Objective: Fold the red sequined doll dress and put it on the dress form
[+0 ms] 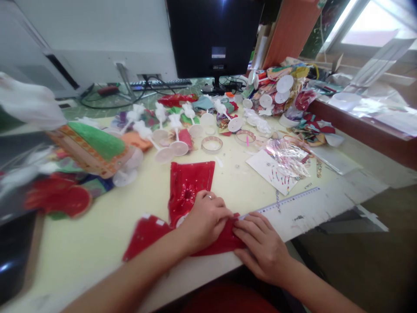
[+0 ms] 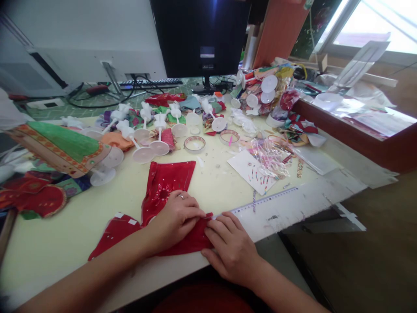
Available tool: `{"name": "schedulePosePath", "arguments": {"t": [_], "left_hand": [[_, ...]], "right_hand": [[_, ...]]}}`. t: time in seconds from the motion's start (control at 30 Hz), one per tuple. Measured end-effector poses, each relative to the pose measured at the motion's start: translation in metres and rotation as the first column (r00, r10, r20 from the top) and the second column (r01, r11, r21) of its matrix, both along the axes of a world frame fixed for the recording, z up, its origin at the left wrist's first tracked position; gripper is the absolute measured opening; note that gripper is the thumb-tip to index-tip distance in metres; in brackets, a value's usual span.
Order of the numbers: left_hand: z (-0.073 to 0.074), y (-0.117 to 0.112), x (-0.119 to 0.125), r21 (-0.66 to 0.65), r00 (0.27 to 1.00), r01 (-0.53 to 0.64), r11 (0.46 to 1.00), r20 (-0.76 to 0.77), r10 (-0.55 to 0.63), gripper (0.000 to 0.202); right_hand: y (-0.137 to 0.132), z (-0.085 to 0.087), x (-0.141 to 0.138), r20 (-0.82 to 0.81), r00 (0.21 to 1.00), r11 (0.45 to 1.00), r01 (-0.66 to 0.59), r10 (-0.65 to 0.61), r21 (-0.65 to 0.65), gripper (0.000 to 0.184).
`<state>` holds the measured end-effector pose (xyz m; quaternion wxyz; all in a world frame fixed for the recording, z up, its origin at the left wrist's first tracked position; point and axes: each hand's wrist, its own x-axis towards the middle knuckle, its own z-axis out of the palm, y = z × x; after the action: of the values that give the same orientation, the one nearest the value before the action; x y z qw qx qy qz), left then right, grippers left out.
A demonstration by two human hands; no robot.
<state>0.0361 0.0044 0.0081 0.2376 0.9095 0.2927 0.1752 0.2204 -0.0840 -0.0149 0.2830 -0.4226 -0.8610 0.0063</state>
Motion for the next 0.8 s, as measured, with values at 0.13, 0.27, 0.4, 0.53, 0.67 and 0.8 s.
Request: {"name": "schedulePosePath", "arguments": {"t": [0.13,0.27,0.4,0.53,0.67,0.8], "left_hand": [[-0.0003,-0.0008,-0.0009,0.006,1.0,0.013,1.0,0.011,-0.013,0.024],[-0.0002,0.0002,-0.001,0.01,1.0,0.024,1.0,0.007,-0.024,0.025],[-0.0008,0.0007,-0.0014,0.008,0.999,0.032,0.999,0.009,-0.032,0.025],[-0.0011,0.0008,-0.0019,0.013,0.999,0.038,0.999,0.014,-0.038,0.026],[-0.0008,0.0019,-0.002,0.021,0.999,0.042,0.999,0.006,-0.042,0.026],[-0.0012,0.0017,-0.0023,0.034,0.999,0.049,0.998,0.003,-0.05,0.027]], "right_hand": [[0.0006,-0.0001,-0.0002,-0.002,1.0,1.0,-0.003,0.003,0.003,0.025],[0.0002,-0.0001,0.0,-0.002,1.0,1.0,-0.004,0.004,-0.005,0.026],[-0.001,0.0006,0.0001,0.0,1.0,1.0,0.001,-0.001,0.0,0.025],[-0.0009,0.0008,0.0004,0.001,1.0,1.0,0.005,-0.005,0.003,0.025],[0.0001,0.0002,0.0002,0.006,1.0,1.0,0.003,-0.003,0.004,0.026],[0.0005,-0.0001,0.0001,0.008,1.0,1.0,-0.001,0.001,-0.001,0.026]]}}
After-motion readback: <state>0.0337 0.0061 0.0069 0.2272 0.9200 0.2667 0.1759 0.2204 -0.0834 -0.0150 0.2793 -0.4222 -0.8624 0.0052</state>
